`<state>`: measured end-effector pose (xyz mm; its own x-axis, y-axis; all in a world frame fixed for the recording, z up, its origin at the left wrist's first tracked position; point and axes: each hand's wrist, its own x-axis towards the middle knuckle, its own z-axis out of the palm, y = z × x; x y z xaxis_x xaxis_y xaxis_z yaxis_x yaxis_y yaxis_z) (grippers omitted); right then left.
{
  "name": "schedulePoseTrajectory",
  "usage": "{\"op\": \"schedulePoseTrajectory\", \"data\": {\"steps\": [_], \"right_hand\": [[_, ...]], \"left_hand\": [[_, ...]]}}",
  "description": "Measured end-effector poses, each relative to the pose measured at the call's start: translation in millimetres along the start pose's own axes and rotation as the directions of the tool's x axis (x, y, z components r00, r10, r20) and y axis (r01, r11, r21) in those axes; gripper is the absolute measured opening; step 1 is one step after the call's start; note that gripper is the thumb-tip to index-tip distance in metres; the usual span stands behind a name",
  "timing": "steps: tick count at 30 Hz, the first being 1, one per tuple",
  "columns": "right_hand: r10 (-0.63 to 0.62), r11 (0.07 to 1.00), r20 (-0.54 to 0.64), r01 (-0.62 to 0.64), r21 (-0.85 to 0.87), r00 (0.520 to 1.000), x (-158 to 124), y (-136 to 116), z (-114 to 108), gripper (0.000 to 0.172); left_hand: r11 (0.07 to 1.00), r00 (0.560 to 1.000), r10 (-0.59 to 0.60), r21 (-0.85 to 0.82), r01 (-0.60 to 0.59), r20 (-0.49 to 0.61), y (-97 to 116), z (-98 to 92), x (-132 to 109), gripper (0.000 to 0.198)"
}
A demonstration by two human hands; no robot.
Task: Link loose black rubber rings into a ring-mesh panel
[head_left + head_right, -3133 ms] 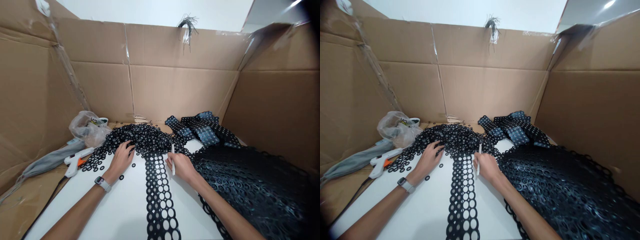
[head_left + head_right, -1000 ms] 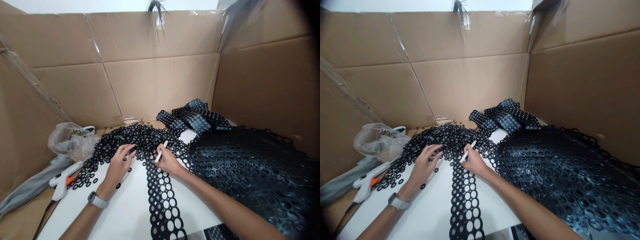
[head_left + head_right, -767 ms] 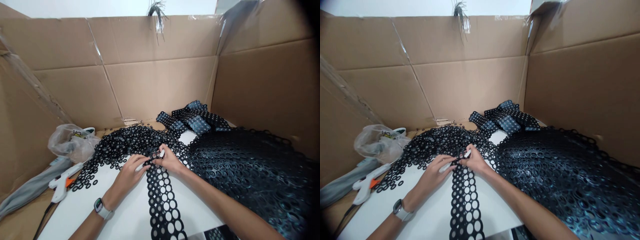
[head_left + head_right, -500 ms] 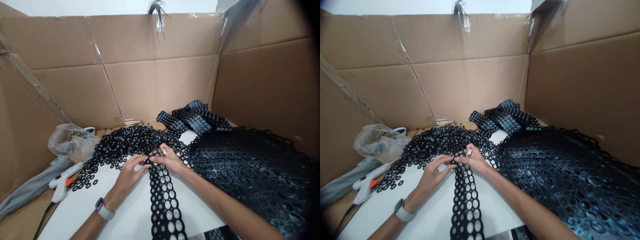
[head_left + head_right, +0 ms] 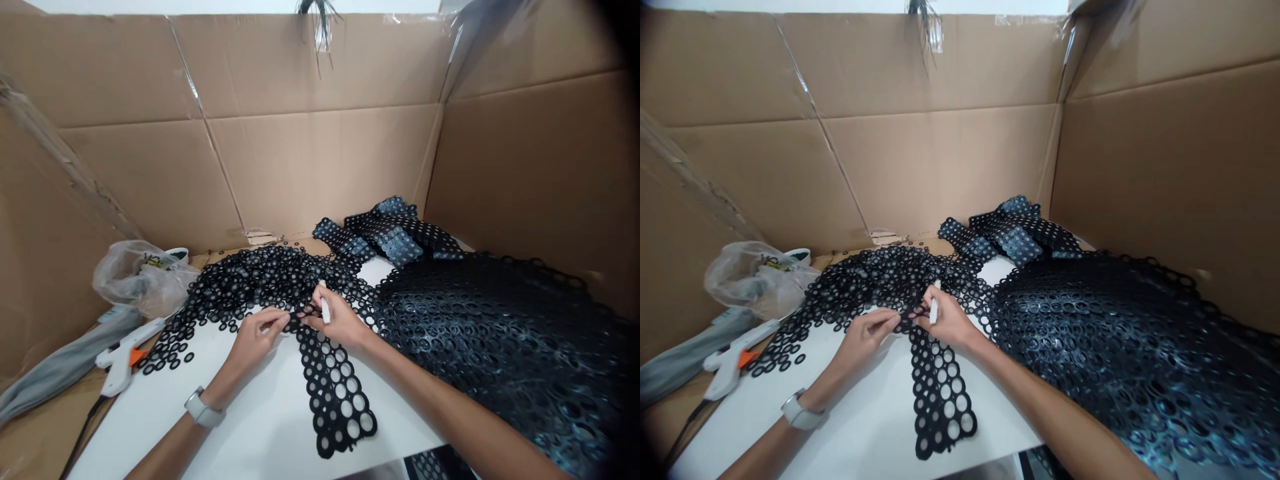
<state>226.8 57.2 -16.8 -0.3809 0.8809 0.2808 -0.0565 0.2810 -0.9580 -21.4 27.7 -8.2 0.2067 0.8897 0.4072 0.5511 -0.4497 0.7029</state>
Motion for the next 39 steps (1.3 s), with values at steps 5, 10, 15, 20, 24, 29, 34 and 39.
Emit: {"op": "schedulePoseTrajectory", "data": {"steps": [5, 10, 15, 20, 24, 29, 34, 39], "right_hand": [[0.028, 0.999, -0.122, -0.031, -0.024, 0.992, 5.3, 9.7, -14.6, 0.037], [0.069, 0.997, -0.170, -0.073, -0.017, 0.983, 11.6, 24.6, -12.5, 0.041], [0.090, 0.987, -0.208, -0.115, -0.109, 0.974, 9.4, 29.6, -11.5, 0.039], [0.077, 0.991, -0.124, -0.089, -0.100, 0.989, 4.7, 23.1, -8.9, 0.047], [0.038, 0.992, -0.084, -0.047, -0.113, 0.996, 1.4, 13.4, -1.9, 0.043], [-0.028, 0.984, -0.044, 0.020, -0.179, 0.999, -4.1, -2.1, 6.1, 0.034], [-0.048, 0.985, -0.018, 0.045, -0.165, 0.999, -5.1, -4.6, 9.7, 0.035], [-0.009, 0.980, -0.153, -0.022, -0.196, 0.988, 1.1, 6.9, -13.3, 0.034]], "left_hand": [[0.992, 0.962, -0.064, 0.089, 0.091, -0.265, -27.6, -30.3, 11.0, 0.051], [0.976, 0.962, 0.052, 0.216, 0.008, -0.270, -31.4, -19.0, 11.1, 0.050], [0.959, 0.949, 0.197, 0.247, -0.136, -0.244, -0.9, 0.6, -1.1, 0.031], [0.966, 0.978, 0.192, 0.194, -0.173, -0.081, 5.9, 13.0, -8.2, 0.025], [0.983, 0.990, 0.135, 0.131, -0.127, -0.049, 3.4, 17.5, -7.7, 0.034], [0.999, 0.999, 0.044, -0.003, -0.044, -0.006, 8.8, 17.7, -4.7, 0.025], [0.993, 0.997, -0.073, -0.096, 0.072, -0.004, 10.7, 14.8, -3.0, 0.034], [0.986, 0.979, -0.163, -0.052, 0.157, -0.124, -7.5, -17.8, 4.6, 0.046]]}}
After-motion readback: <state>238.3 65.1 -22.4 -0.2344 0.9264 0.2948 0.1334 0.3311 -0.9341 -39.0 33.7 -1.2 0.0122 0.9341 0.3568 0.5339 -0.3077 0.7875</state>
